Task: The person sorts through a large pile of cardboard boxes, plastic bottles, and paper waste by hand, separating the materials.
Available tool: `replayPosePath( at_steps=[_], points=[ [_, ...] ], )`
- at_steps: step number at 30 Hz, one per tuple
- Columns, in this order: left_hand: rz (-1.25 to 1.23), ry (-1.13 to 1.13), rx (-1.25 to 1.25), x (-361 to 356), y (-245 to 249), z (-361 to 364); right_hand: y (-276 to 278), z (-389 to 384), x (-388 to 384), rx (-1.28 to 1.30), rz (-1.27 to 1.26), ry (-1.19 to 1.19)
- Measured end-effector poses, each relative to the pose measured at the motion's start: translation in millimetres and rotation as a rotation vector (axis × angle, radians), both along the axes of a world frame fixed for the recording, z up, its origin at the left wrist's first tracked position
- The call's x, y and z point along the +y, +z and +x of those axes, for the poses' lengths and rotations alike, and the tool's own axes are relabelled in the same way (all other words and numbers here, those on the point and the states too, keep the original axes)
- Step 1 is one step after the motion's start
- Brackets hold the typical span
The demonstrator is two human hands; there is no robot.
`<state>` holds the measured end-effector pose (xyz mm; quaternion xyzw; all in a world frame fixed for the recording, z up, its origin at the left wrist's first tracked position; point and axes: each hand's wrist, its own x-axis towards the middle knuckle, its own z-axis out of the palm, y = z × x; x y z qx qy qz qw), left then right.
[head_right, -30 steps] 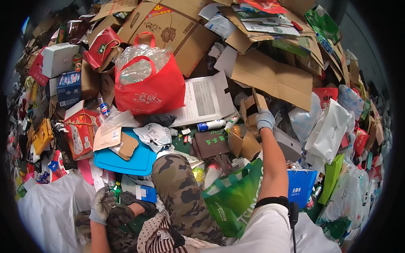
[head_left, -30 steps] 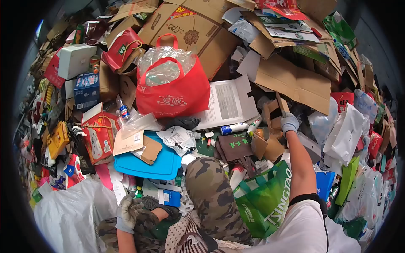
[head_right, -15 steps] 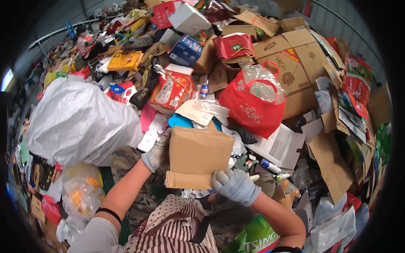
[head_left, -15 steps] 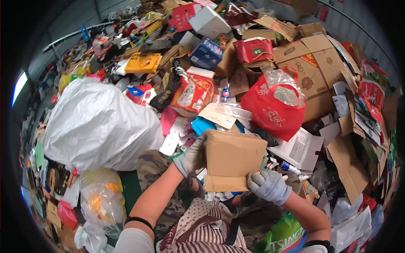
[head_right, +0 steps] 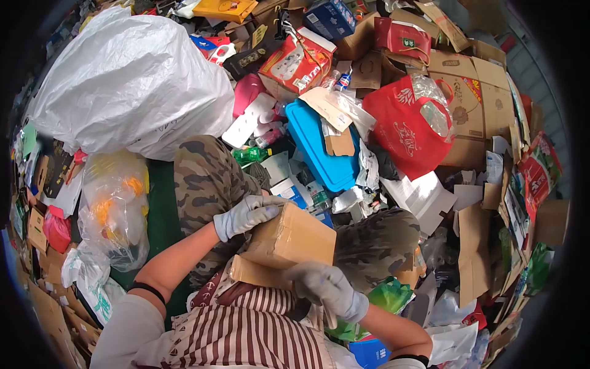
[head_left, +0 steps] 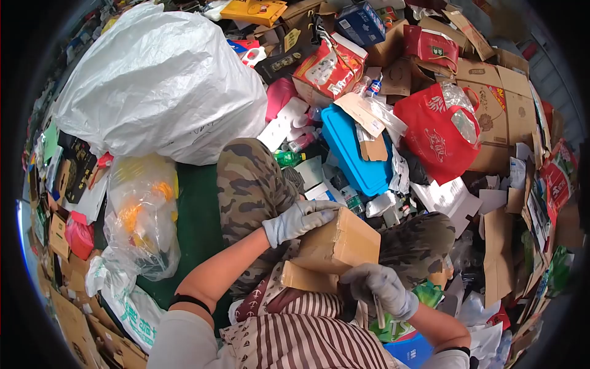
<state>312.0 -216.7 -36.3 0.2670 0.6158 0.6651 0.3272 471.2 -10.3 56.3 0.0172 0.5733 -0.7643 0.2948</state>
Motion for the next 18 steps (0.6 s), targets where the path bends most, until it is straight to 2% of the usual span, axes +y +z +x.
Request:
replayPosePath(
  at_steps=[1,2,4,5,7,9,10,11,13,15,17,18],
  points=[
    [-0.085,0.083,0.175,4,2,0,-3,6,-3,-0.025,0.004,-0.294],
    [-0.169,0.165,0.35,9,2,-1,-3,4,-3,-0.143,-0.112,-0.479],
    [-0.2,0.088,0.496,20,2,1,6,-4,-7,-0.393,-0.262,-0.836],
    [-0.218,0.051,0.573,26,2,-1,-20,1,5,-0.331,-0.275,-0.86],
    [-0.379,-0.092,0.407,34,5,-12,-29,0,2,-0.424,-0.217,-0.911],
    [-0.556,-0.25,0.228,40,9,-22,-28,-3,-5,-0.335,-0.083,-0.925],
    [-0.608,-0.324,0.295,42,12,-26,-29,-4,1,-0.33,-0.101,-0.851],
    [-0.569,-0.345,0.255,42,10,-25,-29,-6,8,-0.321,-0.121,-0.777],
    [-0.494,-0.38,0.182,40,-1,-29,-20,-13,11,-0.191,0.039,-0.703],
    [-0.29,-0.392,0.269,33,-17,-36,-15,-17,18,-0.225,0.051,-0.683],
    [-0.089,-0.461,0.388,27,-18,-41,-16,-23,20,-0.159,0.217,-0.643],
    [0.03,-0.485,0.275,27,-18,-38,-18,-24,19,-0.131,0.299,-0.621]
  ],
)
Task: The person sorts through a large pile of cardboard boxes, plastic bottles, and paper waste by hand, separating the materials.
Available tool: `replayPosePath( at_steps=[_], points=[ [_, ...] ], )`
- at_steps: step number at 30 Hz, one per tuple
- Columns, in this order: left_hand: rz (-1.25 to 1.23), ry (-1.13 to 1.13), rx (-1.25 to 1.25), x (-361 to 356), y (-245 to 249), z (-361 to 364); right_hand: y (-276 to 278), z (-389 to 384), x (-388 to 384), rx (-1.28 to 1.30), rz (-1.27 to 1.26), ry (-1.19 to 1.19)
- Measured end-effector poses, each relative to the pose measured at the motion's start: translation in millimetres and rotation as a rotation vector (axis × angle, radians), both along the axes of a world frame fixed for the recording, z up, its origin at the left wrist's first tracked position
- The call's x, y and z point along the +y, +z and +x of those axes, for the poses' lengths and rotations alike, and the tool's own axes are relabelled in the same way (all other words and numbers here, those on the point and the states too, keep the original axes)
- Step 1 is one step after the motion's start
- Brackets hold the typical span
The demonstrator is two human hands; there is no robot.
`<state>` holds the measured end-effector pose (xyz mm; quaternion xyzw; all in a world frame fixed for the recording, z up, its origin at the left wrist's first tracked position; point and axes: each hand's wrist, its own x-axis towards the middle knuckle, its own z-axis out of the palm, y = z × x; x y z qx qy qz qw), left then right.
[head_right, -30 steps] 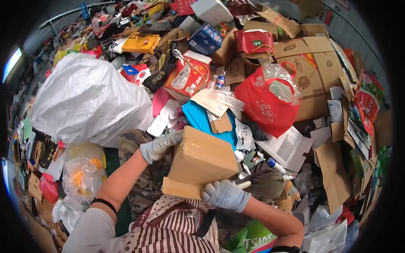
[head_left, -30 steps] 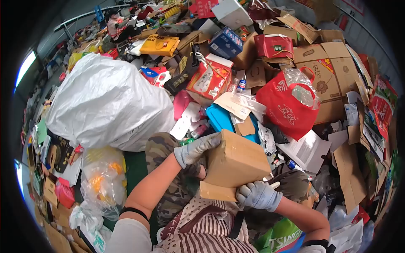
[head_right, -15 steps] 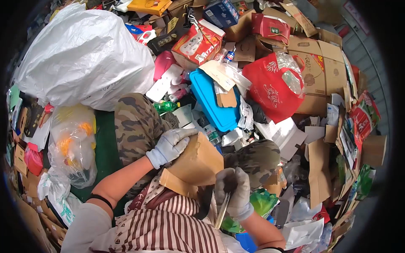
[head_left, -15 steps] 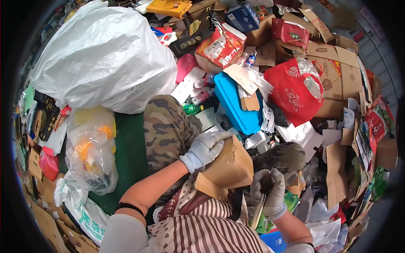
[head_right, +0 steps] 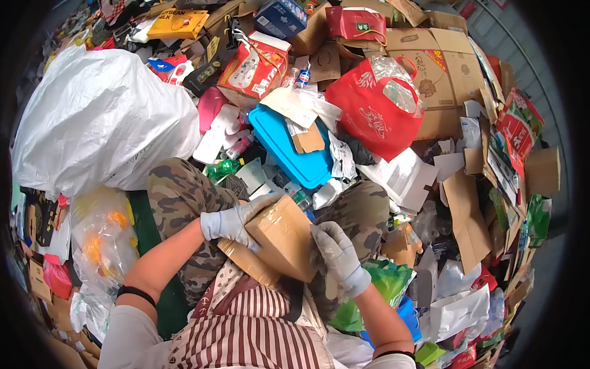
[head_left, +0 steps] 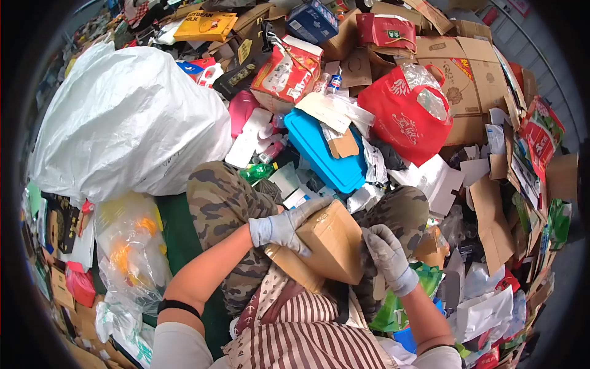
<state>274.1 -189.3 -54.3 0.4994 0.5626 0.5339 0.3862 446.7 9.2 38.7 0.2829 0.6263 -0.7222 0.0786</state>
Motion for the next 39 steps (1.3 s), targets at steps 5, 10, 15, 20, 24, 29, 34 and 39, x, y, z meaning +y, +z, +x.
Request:
replayPosePath(
  at_steps=[5,10,15,20,24,29,34,39],
  points=[
    [0.025,-0.093,0.155,3,6,7,-11,-16,-10,0.278,0.611,0.329],
    [0.034,-0.09,0.139,6,1,8,-4,-25,-15,0.407,0.918,0.394],
    [0.053,-0.098,0.139,9,-2,6,1,-31,-11,0.438,1.0,0.5],
    [0.09,-0.132,0.144,18,2,5,5,-41,-12,0.475,1.142,0.588],
    [0.069,-0.151,0.159,22,-8,4,2,-38,-9,0.354,1.202,0.663],
    [0.02,-0.158,0.122,21,-16,1,-22,-29,-5,0.182,1.239,0.834],
    [0.015,-0.168,0.121,18,-24,-2,-17,-9,-8,-0.011,1.255,0.954],
    [0.047,-0.179,0.144,19,-24,-3,-6,43,-5,-0.19,1.333,1.023]
  ],
)
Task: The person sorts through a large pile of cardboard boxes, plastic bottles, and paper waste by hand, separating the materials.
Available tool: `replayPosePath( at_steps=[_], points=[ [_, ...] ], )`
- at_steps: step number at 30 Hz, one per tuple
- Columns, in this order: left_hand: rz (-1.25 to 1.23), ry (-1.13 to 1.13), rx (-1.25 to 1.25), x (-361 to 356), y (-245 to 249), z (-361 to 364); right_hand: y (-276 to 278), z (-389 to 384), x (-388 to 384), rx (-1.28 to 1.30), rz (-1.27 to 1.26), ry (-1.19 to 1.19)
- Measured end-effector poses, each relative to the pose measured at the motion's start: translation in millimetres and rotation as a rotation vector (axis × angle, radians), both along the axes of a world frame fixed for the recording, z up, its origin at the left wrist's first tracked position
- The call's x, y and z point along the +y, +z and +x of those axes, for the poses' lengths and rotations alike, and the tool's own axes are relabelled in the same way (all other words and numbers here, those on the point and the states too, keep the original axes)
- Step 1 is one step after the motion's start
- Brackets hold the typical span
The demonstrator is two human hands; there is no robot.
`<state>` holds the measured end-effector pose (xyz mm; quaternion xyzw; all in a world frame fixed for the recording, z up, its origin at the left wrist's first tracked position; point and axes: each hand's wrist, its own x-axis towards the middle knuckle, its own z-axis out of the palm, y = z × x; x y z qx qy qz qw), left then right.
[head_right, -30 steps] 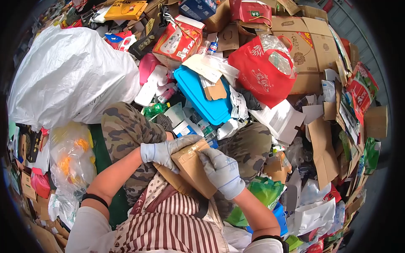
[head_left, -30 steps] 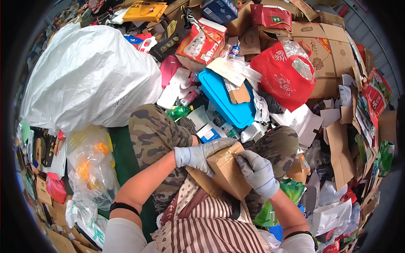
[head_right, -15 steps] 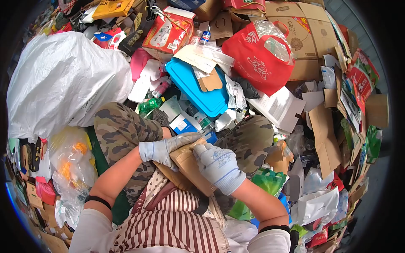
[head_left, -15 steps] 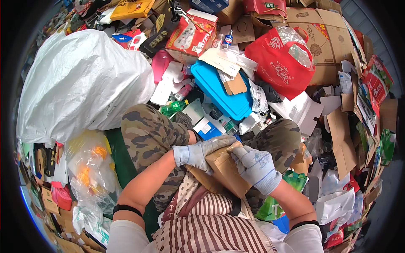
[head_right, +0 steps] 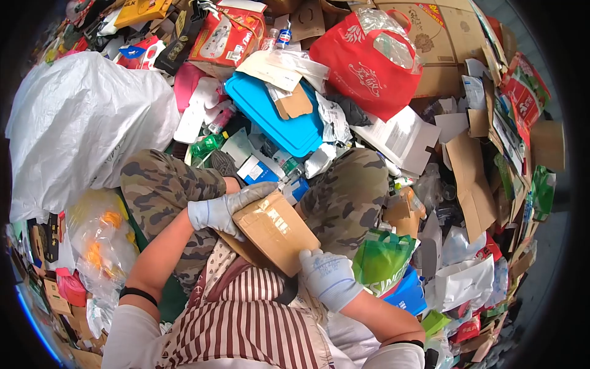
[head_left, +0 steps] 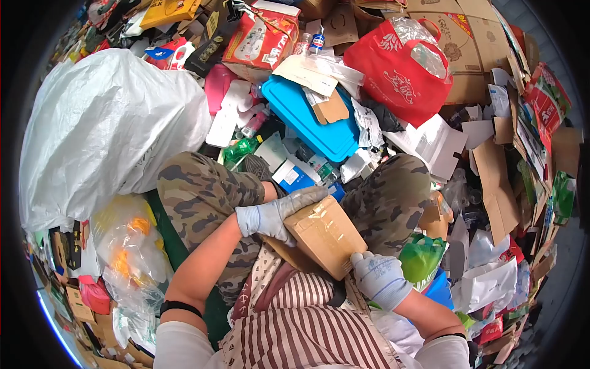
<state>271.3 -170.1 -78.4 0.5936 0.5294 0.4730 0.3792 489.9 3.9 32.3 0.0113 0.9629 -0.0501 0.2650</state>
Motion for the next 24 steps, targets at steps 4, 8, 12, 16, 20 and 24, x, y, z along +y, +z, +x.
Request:
replayPosePath(
  at_steps=[4,8,12,16,20,24],
  points=[
    [0.01,0.018,-0.021,0,-2,2,9,14,20,-0.059,-0.138,-0.069],
    [0.013,0.081,-0.023,1,4,7,11,1,22,0.438,-0.431,-0.206],
    [-0.015,0.206,0.025,-3,21,17,-13,-20,10,0.471,-0.348,-0.168],
    [-0.497,0.555,0.438,-16,63,46,-17,-32,5,0.377,-0.397,-0.075],
    [-0.433,1.031,0.39,-13,56,92,-18,-41,6,0.122,-0.679,-0.022],
    [-0.187,1.079,-0.225,-17,29,115,-24,-47,-4,0.116,-0.704,-0.12]
  ],
)
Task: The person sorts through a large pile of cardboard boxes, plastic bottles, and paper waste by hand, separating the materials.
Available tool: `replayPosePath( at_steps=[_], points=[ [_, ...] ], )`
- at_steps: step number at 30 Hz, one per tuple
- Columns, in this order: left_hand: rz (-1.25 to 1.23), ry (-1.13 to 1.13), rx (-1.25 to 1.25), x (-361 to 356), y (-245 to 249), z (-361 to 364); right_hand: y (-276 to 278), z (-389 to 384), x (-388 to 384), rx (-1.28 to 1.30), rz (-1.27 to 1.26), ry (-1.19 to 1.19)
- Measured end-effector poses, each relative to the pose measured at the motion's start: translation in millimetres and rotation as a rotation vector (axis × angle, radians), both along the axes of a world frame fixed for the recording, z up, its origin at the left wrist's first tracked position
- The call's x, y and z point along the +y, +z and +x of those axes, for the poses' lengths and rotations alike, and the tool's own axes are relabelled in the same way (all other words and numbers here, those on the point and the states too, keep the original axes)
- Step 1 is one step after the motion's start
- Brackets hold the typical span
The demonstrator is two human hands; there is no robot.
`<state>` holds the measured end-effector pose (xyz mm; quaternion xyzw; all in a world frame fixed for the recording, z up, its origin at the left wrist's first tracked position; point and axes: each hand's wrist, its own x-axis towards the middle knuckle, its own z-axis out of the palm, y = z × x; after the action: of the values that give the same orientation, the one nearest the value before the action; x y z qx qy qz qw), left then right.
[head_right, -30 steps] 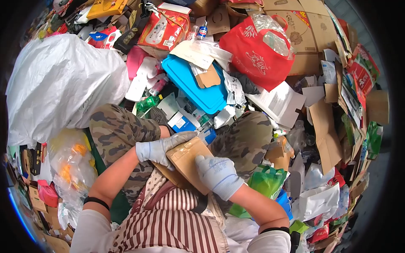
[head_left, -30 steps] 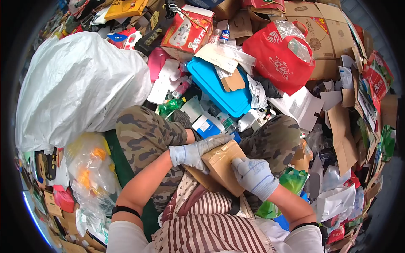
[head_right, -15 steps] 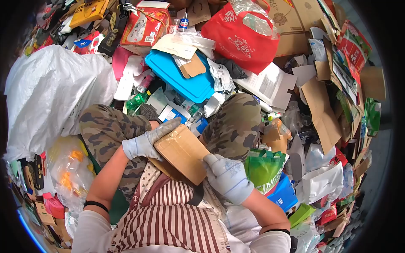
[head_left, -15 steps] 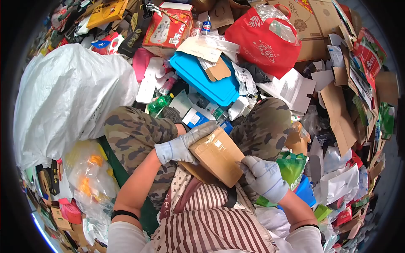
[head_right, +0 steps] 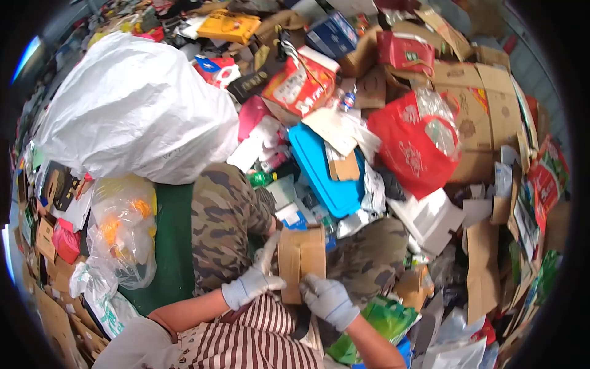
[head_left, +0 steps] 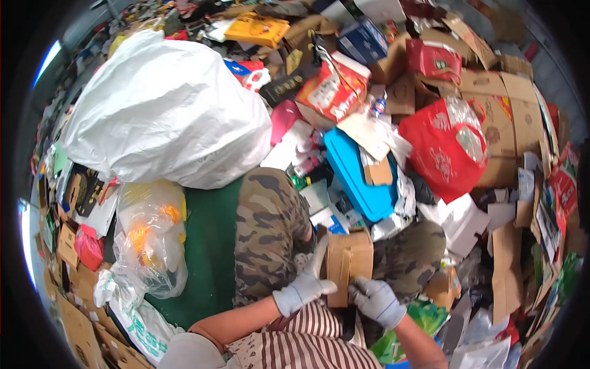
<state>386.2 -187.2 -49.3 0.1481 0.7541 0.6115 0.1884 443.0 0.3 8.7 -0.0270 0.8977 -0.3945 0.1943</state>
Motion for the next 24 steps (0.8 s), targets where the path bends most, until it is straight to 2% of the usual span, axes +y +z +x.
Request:
replayPosePath(
  at_steps=[1,2,4,5,8,10,12,14,18,21,24],
  points=[
    [-0.009,0.046,-0.046,3,2,7,-6,4,-6,0.069,0.05,0.063],
    [-0.131,0.143,-0.031,8,15,12,-11,7,-16,0.128,0.1,0.118],
    [-0.203,0.163,-0.127,11,18,4,-17,4,-27,0.102,0.158,0.19],
    [-0.147,0.188,-0.062,13,15,-1,-6,-2,-34,0.003,0.113,0.117],
    [-0.336,0.088,-0.025,9,15,-7,-4,-8,-27,-0.081,0.091,0.118],
    [-0.382,-0.008,0.032,6,32,-9,6,-11,-25,-0.184,0.106,0.113],
    [-0.407,-0.086,0.141,2,33,-13,10,-8,-24,-0.138,0.062,0.099],
    [-0.308,-0.104,0.229,-3,30,-13,5,-2,-22,-0.207,-0.056,0.046],
    [-0.287,-0.185,0.216,-12,43,-13,1,7,-30,-0.235,-0.04,-0.004],
    [-0.303,-0.193,0.257,-9,46,-8,20,12,-34,-0.109,-0.04,0.071],
    [-0.497,-0.159,0.503,6,37,6,73,15,-20,-0.213,-0.341,-0.304]
  ],
)
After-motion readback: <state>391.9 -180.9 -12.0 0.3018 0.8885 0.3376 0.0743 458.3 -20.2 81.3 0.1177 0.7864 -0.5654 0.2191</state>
